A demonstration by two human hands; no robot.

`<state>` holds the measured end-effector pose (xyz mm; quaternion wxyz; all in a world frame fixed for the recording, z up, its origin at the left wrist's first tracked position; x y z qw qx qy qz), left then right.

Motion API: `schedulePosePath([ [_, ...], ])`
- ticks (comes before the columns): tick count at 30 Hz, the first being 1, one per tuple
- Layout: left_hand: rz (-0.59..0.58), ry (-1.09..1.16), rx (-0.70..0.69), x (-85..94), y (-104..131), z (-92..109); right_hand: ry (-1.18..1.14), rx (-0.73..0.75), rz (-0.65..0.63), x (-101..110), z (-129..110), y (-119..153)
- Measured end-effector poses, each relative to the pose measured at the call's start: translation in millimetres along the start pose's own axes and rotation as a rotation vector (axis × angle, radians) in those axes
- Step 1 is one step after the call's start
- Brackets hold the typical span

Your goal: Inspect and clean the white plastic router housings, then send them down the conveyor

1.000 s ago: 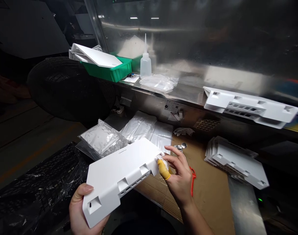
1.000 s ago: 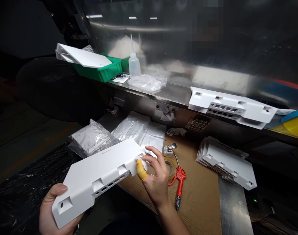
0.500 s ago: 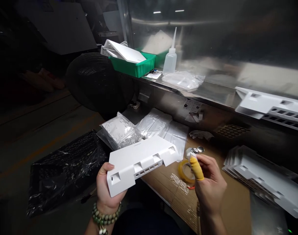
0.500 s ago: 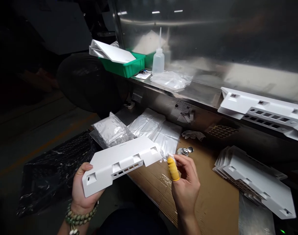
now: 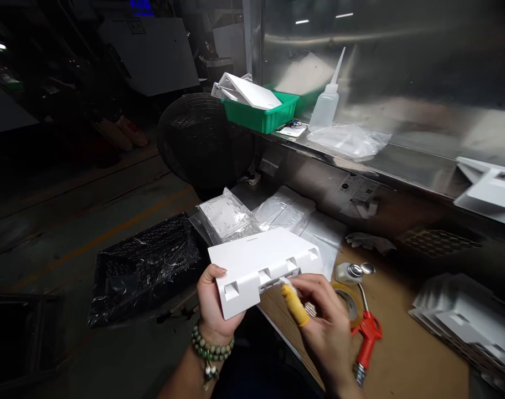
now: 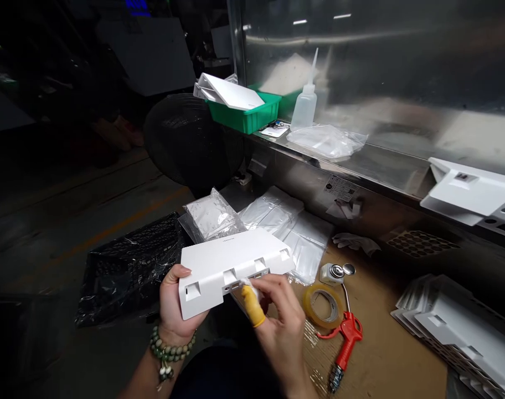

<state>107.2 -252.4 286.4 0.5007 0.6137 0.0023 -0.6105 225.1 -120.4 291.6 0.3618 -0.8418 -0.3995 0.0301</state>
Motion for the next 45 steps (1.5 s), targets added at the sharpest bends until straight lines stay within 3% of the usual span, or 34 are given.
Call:
schedulePosePath([
  [7,-0.023,0.037,-0.072,-3.2,4,-10,-0.034,0.028,-0.026,-25,-7,-4],
  [25,-0.06,-0.003,-0.001,-1.5,2,-18,0.016,0.049,-0.008,-9,0,-6],
  [30,-0.085,-0.082,-0.114,1.0,2,-13,-0.05,-0.048,0.031,3,5,-9],
  [38,-0.137,-0.179,-0.338,-5.2,16,-5,-0.104,-0.029,-0.02,-5,-19,-10],
  [45,-0.239,-0.253,-0.333,1.2,19,-9,-0.078,0.01,-0.048,-11,-26,-10],
])
Point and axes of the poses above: each hand's wrist, its own y-axis away from the middle knuckle, its own x-axis out of the back of the hand, z = x × y, the point moved 4 cm from there along -y, towards the middle knuckle, and after that the axes turned 11 degrees about x, right-handed, at the moved point
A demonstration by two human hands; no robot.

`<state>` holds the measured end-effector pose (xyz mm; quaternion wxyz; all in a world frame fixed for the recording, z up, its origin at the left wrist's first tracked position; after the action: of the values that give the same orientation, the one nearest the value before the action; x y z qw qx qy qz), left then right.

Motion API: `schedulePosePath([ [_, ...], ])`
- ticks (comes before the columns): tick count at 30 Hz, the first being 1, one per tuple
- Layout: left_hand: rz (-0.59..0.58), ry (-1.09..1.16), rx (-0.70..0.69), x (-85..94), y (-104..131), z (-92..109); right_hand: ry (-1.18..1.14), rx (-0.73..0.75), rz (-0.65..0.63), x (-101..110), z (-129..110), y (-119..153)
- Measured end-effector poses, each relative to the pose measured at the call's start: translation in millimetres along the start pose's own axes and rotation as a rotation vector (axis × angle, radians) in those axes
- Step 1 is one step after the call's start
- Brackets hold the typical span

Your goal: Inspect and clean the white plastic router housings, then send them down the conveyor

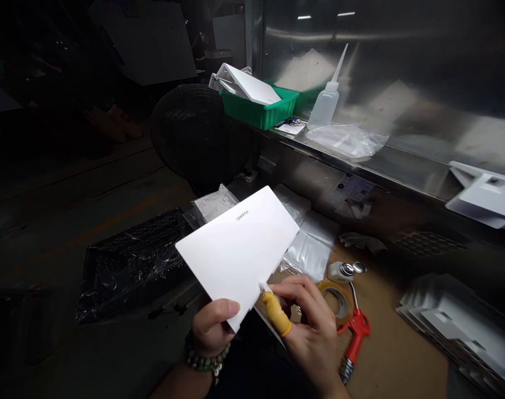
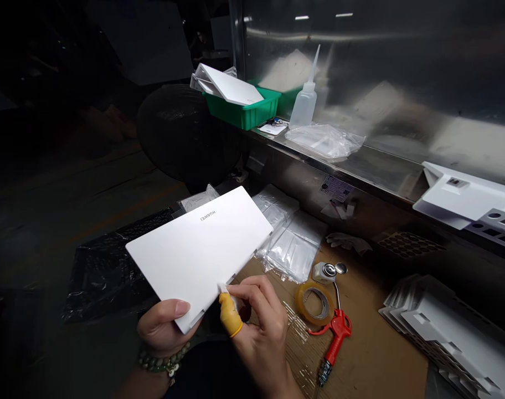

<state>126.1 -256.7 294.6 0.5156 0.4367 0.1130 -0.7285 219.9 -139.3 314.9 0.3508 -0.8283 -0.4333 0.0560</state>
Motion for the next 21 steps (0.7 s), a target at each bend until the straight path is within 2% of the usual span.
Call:
schedulePosePath([
  [8,0.009,-0.03,-0.04,2.5,3.4,0.0,0.026,0.028,-0.004,-2.0,-4.6,0.6],
  [21,0.002,-0.046,-0.028,8.7,8.7,-5.0,0.052,0.067,-0.019,-1.7,-6.5,2.8],
])
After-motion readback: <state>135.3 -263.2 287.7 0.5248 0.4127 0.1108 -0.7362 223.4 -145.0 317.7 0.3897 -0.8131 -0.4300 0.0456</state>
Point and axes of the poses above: each hand's wrist, its own y-axis away from the middle knuckle, its own x-axis out of the back of the hand, z = x × y, the point moved 4 cm from there along -y, towards the middle knuckle, and after that the axes turned 11 degrees about x, right-handed, at the moved point
